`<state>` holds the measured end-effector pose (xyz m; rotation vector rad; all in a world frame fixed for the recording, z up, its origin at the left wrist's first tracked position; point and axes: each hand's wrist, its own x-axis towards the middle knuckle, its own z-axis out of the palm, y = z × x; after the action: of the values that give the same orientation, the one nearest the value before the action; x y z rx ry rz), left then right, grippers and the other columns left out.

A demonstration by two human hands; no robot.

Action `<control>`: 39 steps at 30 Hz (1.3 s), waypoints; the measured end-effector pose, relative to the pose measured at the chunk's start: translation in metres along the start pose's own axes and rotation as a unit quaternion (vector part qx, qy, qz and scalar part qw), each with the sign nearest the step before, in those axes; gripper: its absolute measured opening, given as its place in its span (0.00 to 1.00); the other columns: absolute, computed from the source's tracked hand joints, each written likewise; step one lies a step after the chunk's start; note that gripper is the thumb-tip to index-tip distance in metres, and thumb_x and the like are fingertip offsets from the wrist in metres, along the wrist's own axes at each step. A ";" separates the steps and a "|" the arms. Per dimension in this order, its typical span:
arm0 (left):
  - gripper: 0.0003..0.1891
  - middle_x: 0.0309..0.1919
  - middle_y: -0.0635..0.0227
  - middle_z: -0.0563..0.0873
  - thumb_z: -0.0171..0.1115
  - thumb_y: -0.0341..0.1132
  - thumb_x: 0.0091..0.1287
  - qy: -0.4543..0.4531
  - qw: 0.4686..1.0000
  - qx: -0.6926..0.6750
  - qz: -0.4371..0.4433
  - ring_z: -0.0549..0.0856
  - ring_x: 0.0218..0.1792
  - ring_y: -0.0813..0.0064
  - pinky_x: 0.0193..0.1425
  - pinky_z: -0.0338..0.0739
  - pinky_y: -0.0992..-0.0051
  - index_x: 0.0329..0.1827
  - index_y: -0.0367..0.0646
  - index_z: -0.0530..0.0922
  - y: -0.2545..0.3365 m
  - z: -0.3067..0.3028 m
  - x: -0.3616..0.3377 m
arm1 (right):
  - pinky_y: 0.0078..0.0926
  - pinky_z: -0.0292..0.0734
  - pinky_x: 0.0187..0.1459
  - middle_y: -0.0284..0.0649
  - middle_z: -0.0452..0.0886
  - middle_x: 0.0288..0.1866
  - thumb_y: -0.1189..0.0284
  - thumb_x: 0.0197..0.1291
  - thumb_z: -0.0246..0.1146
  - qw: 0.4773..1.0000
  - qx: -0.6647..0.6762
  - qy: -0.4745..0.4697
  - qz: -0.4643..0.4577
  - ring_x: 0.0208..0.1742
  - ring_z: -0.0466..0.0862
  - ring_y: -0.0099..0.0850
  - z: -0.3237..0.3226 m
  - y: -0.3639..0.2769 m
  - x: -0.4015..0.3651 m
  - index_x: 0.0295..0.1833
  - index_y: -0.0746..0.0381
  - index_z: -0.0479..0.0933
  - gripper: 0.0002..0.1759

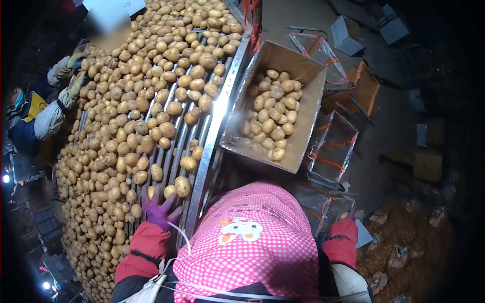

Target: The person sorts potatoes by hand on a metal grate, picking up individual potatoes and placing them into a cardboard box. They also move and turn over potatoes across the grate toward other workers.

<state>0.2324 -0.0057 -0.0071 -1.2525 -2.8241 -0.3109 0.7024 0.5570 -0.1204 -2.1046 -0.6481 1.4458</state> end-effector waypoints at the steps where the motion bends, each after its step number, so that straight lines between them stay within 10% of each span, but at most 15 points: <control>1: 0.31 0.69 0.58 0.68 0.77 0.50 0.44 0.006 1.000 0.001 0.015 0.61 0.70 0.36 0.68 0.58 0.36 0.55 0.60 0.81 0.003 0.002 0.026 | 0.25 0.78 0.34 0.38 0.79 0.42 0.58 0.63 0.64 0.999 0.033 0.014 0.012 0.39 0.81 0.28 0.001 0.012 0.002 0.54 0.59 0.75 0.20; 7: 0.37 0.67 0.59 0.73 0.77 0.49 0.42 -0.036 0.995 0.066 0.065 0.68 0.68 0.42 0.67 0.65 0.43 0.63 0.64 0.78 0.002 0.005 0.158 | 0.23 0.78 0.37 0.36 0.78 0.43 0.57 0.62 0.64 0.991 0.114 0.001 -0.066 0.41 0.81 0.26 0.088 -0.009 -0.029 0.53 0.58 0.75 0.20; 12: 0.37 0.69 0.69 0.72 0.71 0.56 0.49 0.002 0.993 0.095 0.073 0.66 0.69 0.42 0.72 0.59 0.44 0.67 0.66 0.75 -0.015 0.028 0.239 | 0.30 0.75 0.60 0.40 0.76 0.62 0.63 0.69 0.61 0.931 0.054 -0.245 -0.265 0.58 0.80 0.34 0.182 -0.099 -0.032 0.69 0.60 0.67 0.26; 17: 0.36 0.74 0.65 0.67 0.66 0.59 0.58 0.039 0.998 -0.036 -0.037 0.63 0.73 0.46 0.76 0.52 0.48 0.70 0.61 0.72 -0.028 0.025 0.263 | 0.25 0.79 0.52 0.44 0.77 0.60 0.70 0.71 0.57 0.833 -0.032 -0.423 -0.354 0.52 0.82 0.32 0.332 -0.121 -0.203 0.67 0.64 0.70 0.21; 22: 0.34 0.63 0.55 0.77 0.75 0.44 0.52 0.266 0.954 -0.045 -0.134 0.73 0.64 0.49 0.69 0.63 0.51 0.63 0.44 0.76 -0.056 -0.036 0.145 | 0.24 0.80 0.50 0.40 0.82 0.51 0.76 0.67 0.59 0.597 -0.255 -0.537 -0.538 0.46 0.84 0.28 0.415 -0.070 -0.318 0.63 0.62 0.74 0.19; 26: 0.42 0.66 0.53 0.74 0.78 0.47 0.46 0.202 0.905 0.088 -0.363 0.70 0.67 0.49 0.72 0.60 0.50 0.67 0.47 0.72 -0.085 -0.032 0.001 | 0.37 0.78 0.51 0.43 0.84 0.50 0.62 0.55 0.70 0.304 -0.340 -0.458 -0.763 0.48 0.84 0.40 0.486 -0.023 -0.375 0.64 0.55 0.75 0.30; 29: 0.46 0.69 0.49 0.68 0.80 0.52 0.40 0.042 0.895 0.113 -0.428 0.67 0.70 0.47 0.72 0.58 0.45 0.68 0.52 0.73 -0.074 -0.036 -0.024 | 0.42 0.76 0.49 0.44 0.79 0.47 0.54 0.49 0.72 0.148 -0.567 -0.293 -0.755 0.49 0.81 0.42 0.528 0.016 -0.419 0.74 0.48 0.61 0.46; 32: 0.50 0.71 0.46 0.63 0.80 0.56 0.37 0.112 0.918 0.074 -0.374 0.64 0.70 0.42 0.73 0.56 0.44 0.69 0.57 0.72 -0.073 -0.014 -0.009 | 0.41 0.77 0.56 0.48 0.80 0.56 0.57 0.43 0.77 0.299 -0.456 -0.475 -0.690 0.55 0.82 0.42 0.559 0.016 -0.402 0.67 0.53 0.69 0.44; 33: 0.50 0.72 0.46 0.62 0.80 0.56 0.37 0.076 0.912 0.064 -0.399 0.62 0.71 0.40 0.73 0.55 0.43 0.70 0.58 0.71 -0.067 -0.019 0.005 | 0.34 0.80 0.54 0.46 0.80 0.56 0.60 0.40 0.79 0.487 -0.491 -0.562 -0.454 0.52 0.84 0.37 0.535 -0.010 -0.433 0.64 0.57 0.71 0.43; 34: 0.50 0.72 0.46 0.61 0.79 0.57 0.38 0.042 0.904 0.055 -0.423 0.61 0.71 0.38 0.72 0.54 0.42 0.71 0.59 0.70 -0.062 -0.024 0.020 | 0.27 0.82 0.48 0.43 0.81 0.51 0.64 0.43 0.79 0.494 -0.395 -0.555 -0.541 0.46 0.84 0.31 0.531 -0.015 -0.397 0.63 0.59 0.70 0.39; 35: 0.50 0.72 0.48 0.62 0.78 0.58 0.39 0.028 0.910 0.050 -0.410 0.60 0.71 0.38 0.72 0.53 0.41 0.71 0.61 0.70 -0.062 -0.019 0.026 | 0.26 0.82 0.47 0.42 0.80 0.50 0.68 0.47 0.76 0.608 -0.332 -0.616 -0.375 0.46 0.83 0.30 0.507 -0.034 -0.398 0.62 0.60 0.70 0.35; 37: 0.48 0.71 0.51 0.62 0.76 0.61 0.41 -0.003 0.922 0.041 -0.385 0.59 0.70 0.38 0.72 0.50 0.39 0.71 0.66 0.69 -0.061 -0.013 0.031 | 0.23 0.82 0.39 0.41 0.79 0.46 0.72 0.50 0.72 0.639 -0.273 -0.625 -0.355 0.39 0.82 0.30 0.475 -0.066 -0.354 0.61 0.61 0.71 0.30; 39: 0.47 0.69 0.51 0.65 0.75 0.61 0.44 -0.006 0.927 0.064 -0.369 0.60 0.71 0.39 0.73 0.49 0.39 0.72 0.64 0.68 -0.058 -0.012 0.048 | 0.22 0.73 0.24 0.40 0.79 0.41 0.57 0.55 0.67 0.661 -0.184 -0.681 -0.254 0.27 0.78 0.28 0.464 -0.076 -0.273 0.57 0.60 0.73 0.27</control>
<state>0.1564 -0.0113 0.0002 -0.1194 -3.1364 -0.1227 0.1700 0.5044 -0.0237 -0.4256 -1.9597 2.4270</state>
